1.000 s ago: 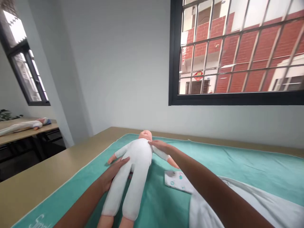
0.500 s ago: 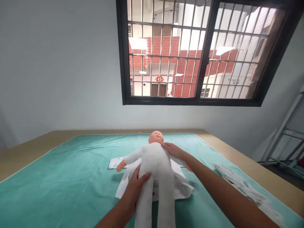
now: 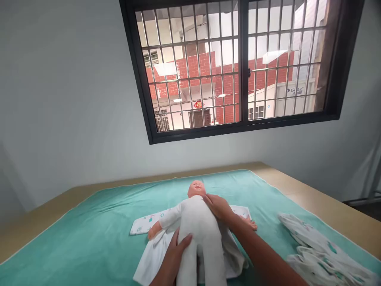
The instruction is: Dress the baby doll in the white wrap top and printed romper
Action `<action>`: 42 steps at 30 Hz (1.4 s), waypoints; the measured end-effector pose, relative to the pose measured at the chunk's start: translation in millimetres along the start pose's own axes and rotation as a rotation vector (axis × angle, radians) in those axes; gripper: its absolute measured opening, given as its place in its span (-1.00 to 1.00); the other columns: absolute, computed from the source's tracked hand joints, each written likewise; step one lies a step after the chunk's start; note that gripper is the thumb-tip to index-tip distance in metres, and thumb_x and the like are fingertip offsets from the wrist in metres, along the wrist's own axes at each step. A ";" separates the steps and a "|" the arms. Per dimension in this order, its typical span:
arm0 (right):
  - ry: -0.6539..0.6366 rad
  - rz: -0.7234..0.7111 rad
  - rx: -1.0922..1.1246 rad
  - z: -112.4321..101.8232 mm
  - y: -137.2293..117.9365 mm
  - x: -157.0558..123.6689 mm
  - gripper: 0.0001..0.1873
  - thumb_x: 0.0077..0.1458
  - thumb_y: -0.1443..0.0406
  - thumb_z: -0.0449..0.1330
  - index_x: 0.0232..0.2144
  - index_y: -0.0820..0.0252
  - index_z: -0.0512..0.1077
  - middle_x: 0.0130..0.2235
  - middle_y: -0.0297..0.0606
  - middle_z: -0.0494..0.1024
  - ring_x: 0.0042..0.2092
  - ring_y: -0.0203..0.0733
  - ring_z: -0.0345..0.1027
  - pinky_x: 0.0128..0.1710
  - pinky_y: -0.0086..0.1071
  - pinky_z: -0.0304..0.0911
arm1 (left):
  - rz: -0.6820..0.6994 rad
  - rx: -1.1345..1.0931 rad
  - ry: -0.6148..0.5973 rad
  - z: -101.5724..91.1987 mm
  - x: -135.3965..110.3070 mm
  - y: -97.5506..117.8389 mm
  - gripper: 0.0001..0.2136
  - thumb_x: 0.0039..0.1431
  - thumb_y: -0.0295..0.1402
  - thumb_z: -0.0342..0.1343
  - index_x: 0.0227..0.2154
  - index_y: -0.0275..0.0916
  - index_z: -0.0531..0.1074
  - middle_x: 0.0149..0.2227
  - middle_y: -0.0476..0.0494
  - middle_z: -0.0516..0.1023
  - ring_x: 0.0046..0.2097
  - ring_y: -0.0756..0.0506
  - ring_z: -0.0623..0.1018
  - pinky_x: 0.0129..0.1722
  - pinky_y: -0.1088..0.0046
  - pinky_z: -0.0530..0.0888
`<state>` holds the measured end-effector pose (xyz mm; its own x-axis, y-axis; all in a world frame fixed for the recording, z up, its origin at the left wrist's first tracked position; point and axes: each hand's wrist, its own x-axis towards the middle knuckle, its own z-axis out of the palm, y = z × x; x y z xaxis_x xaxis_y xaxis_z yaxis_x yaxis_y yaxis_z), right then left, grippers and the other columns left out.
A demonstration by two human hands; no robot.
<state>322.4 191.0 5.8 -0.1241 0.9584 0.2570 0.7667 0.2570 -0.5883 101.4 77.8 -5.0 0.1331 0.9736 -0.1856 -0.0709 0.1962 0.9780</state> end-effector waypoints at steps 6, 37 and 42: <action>0.244 -0.023 -0.123 4.5 -3.9 -9.7 -0.57 0.32 0.13 -0.21 -0.23 0.14 0.41 -0.10 -0.09 0.50 -0.04 0.03 0.32 -0.01 -0.15 0.11 | 0.039 0.332 0.064 -47.2 26.4 10.7 -0.53 -0.09 0.02 0.20 -0.17 -0.18 0.48 -0.31 -0.17 0.58 -0.40 -0.19 0.56 -0.49 0.32 0.48; -0.098 -0.441 -0.370 58.9 -128.3 15.8 -0.68 0.26 0.03 0.01 -0.20 0.08 0.41 -0.21 -0.22 0.50 -0.13 -0.05 0.35 -0.19 -0.25 0.18 | 0.532 0.709 0.146 -119.1 94.5 -12.2 -0.71 -0.17 -0.24 0.27 -0.30 -0.17 0.58 -0.15 -0.25 0.58 0.00 -0.37 0.45 0.05 0.13 0.30; -0.155 -0.440 -0.332 48.9 -132.6 12.0 -0.72 0.19 0.04 0.09 -0.18 0.03 0.44 -0.20 -0.24 0.51 -0.13 -0.05 0.35 -0.22 -0.27 0.18 | 0.498 0.595 0.198 -122.1 89.3 -6.0 -0.71 -0.06 -0.36 0.08 -0.23 -0.23 0.53 -0.15 -0.25 0.58 -0.07 -0.29 0.50 -0.02 0.19 0.36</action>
<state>188.4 174.5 49.4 -0.5481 0.7834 0.2930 0.7757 0.6071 -0.1724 -7.0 177.8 -39.0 0.0425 0.9440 0.3271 0.4708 -0.3077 0.8268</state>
